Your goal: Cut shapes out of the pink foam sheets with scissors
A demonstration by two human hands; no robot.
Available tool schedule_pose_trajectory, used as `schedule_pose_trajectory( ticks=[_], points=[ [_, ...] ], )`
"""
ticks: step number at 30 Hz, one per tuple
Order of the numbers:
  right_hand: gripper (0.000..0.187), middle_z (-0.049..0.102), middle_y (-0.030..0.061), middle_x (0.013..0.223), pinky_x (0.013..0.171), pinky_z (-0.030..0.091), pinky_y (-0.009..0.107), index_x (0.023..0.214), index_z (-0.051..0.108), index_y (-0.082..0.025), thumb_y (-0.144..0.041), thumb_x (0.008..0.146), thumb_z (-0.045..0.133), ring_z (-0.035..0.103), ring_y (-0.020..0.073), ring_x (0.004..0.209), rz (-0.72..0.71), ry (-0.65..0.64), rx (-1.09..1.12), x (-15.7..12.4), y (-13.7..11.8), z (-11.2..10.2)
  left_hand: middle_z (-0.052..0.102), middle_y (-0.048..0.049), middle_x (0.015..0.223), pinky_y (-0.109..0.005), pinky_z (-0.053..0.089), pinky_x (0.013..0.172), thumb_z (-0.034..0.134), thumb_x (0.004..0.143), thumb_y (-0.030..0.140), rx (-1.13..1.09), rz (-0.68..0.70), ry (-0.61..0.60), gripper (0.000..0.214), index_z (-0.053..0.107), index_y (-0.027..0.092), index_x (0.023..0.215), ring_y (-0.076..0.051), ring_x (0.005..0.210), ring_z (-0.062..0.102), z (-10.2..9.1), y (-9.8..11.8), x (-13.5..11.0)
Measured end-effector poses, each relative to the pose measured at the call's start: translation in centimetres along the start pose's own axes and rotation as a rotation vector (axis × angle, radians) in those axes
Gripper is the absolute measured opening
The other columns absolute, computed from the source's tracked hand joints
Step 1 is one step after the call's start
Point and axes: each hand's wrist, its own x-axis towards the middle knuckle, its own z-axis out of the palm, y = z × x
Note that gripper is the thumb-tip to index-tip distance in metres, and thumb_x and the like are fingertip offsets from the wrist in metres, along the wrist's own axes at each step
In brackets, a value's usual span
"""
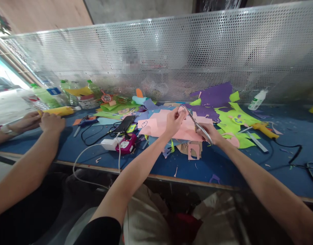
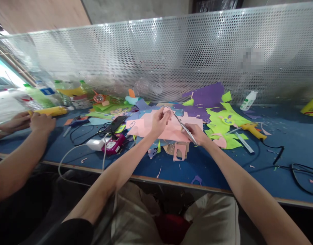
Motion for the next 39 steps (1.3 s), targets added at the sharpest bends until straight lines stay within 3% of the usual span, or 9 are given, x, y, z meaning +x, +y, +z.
schedule_pose_trajectory(
  ticks=[7,13,17,21,25,31,39],
  points=[
    [0.062,0.048,-0.0033,0.065,0.048,0.038,0.025,0.093,0.059,-0.018,-0.079,0.082,0.048,0.043,0.0117,0.053,-0.017,-0.046,0.113,0.2,0.2,0.4,0.047,0.0039,0.058,-0.023,0.032,0.050,0.060,0.093,0.040,0.042,-0.006,-0.025,0.034,0.047,0.020,0.069,-0.008,0.051,0.042,0.4,0.2,-0.4],
    [0.050,0.048,-0.0033,0.060,0.047,0.036,0.024,0.078,0.055,-0.020,-0.070,0.088,0.051,0.046,0.0119,0.050,-0.030,0.004,0.026,0.2,0.3,0.3,0.046,0.0044,0.058,-0.024,0.032,0.050,0.061,0.093,0.042,-0.008,-0.019,-0.028,0.037,0.047,0.020,0.068,-0.007,0.050,0.042,0.5,0.2,-0.4],
    [0.053,0.048,-0.0038,0.061,0.047,0.037,0.025,0.081,0.057,-0.019,-0.072,0.086,0.053,0.045,0.0111,0.049,-0.013,0.019,0.017,0.2,0.2,0.4,0.050,0.0034,0.060,-0.024,0.033,0.050,0.060,0.095,0.045,-0.054,-0.025,-0.039,0.036,0.050,0.019,0.071,-0.008,0.051,0.043,0.5,-0.1,-0.4],
    [0.058,0.050,-0.0031,0.067,0.049,0.038,0.025,0.092,0.058,-0.019,-0.075,0.084,0.052,0.044,0.0112,0.053,0.015,-0.039,0.106,0.2,0.2,0.4,0.055,0.0026,0.065,-0.024,0.034,0.052,0.058,0.096,0.047,-0.082,-0.028,-0.056,0.033,0.055,0.019,0.078,-0.008,0.052,0.045,0.6,0.0,-0.5],
    [0.063,0.055,0.0003,0.073,0.052,0.039,0.026,0.097,0.057,-0.019,-0.079,0.082,0.049,0.048,0.0132,0.058,0.013,-0.116,0.160,0.3,0.7,0.3,0.051,0.0037,0.061,-0.024,0.032,0.053,0.063,0.092,0.041,0.074,0.018,-0.043,0.034,0.051,0.019,0.070,-0.008,0.054,0.042,0.4,0.4,-0.5],
    [0.062,0.047,-0.0027,0.067,0.051,0.039,0.026,0.091,0.057,-0.020,-0.080,0.081,0.047,0.045,0.0129,0.056,-0.012,-0.101,0.184,0.3,0.8,0.3,0.042,0.0053,0.056,-0.025,0.029,0.053,0.063,0.091,0.039,0.126,0.049,-0.048,0.035,0.046,0.019,0.067,-0.008,0.054,0.037,0.2,0.9,-0.5],
    [0.054,0.048,-0.0035,0.057,0.045,0.039,0.026,0.080,0.053,-0.021,-0.074,0.085,0.050,0.047,0.0122,0.046,0.012,-0.046,0.154,-0.1,-0.3,0.4,0.050,0.0036,0.061,-0.023,0.034,0.052,0.062,0.093,0.047,-0.034,-0.043,-0.082,0.035,0.054,0.019,0.074,-0.008,0.053,0.044,0.6,0.1,-0.6]
  ],
)
